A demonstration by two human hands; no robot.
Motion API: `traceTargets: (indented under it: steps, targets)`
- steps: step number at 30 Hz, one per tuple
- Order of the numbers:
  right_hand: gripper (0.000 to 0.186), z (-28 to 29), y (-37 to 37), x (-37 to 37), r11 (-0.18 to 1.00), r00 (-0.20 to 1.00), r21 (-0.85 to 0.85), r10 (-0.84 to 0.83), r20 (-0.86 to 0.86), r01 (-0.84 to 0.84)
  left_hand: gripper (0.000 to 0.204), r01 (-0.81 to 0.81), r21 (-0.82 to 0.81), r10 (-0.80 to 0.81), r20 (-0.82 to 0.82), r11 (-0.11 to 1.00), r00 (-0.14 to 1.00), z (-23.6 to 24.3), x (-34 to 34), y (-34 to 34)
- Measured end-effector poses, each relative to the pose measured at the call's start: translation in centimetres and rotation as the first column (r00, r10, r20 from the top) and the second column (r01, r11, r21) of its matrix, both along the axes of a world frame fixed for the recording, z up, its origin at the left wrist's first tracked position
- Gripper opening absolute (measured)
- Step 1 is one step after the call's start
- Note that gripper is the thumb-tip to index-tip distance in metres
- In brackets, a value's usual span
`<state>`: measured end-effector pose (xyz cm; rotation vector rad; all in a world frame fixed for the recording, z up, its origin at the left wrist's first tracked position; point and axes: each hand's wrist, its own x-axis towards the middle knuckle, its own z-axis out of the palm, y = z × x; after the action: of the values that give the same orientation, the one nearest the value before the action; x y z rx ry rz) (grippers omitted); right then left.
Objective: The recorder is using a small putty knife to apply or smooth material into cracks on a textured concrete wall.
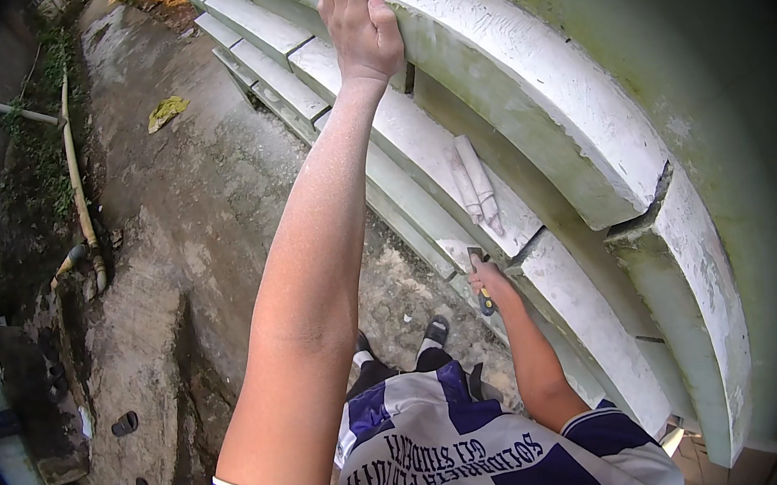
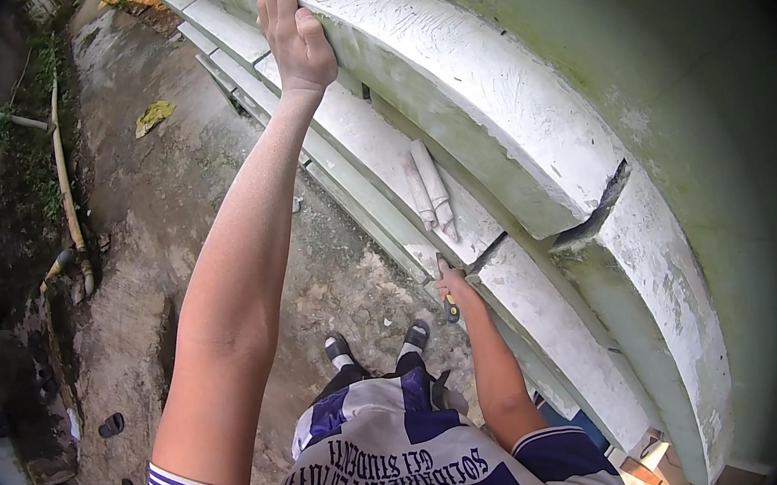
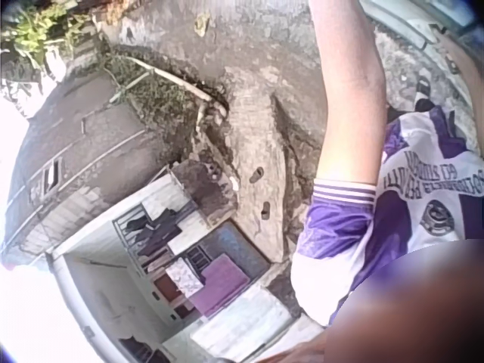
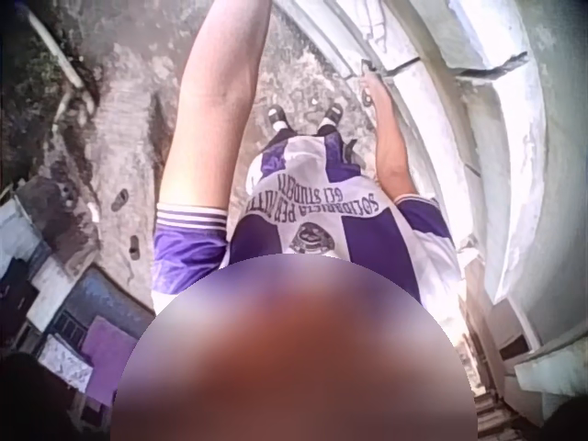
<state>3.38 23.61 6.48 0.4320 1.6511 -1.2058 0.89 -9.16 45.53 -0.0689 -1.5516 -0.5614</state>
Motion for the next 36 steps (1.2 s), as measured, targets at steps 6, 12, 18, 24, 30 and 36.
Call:
traceTargets:
  steps: [6,12,18,24,30,36]
  targets:
    - [0.043,-0.2,-0.9,-0.6,0.999,1.000,0.048,-0.020,0.005,0.019,0.040,-0.074,-0.119,0.072,-0.019,0.990,0.997,-0.9,-1.4,-1.1]
    - [0.044,-1.8,0.0,-0.6,0.998,0.998,0.037,-0.047,0.037,0.045,0.042,-0.082,-0.121,0.083,0.001,0.989,0.997,-1.1,-1.7,-1.0]
    - [0.043,-2.3,-0.1,-0.5,0.999,0.996,-0.008,-0.041,0.074,0.042,0.042,-0.108,-0.134,0.106,-0.028,0.985,0.994,-2.0,-2.5,-2.7]
    - [0.045,-1.5,-0.7,-1.2,0.996,0.990,0.043,-0.083,0.116,0.079,0.034,-0.061,-0.099,0.055,-0.067,0.993,0.996,-2.0,-2.7,-2.6]
    - [0.046,-1.3,-1.1,0.1,0.995,0.996,0.051,-0.086,0.027,0.085,0.034,-0.019,-0.091,0.014,-0.055,0.996,0.998,-2.4,-2.6,-2.5]
    - [0.046,-1.1,-0.8,1.0,0.989,0.991,0.058,-0.134,-0.021,0.135,0.035,-0.016,-0.102,0.007,-0.083,0.995,0.997,-2.3,-2.8,-2.6]
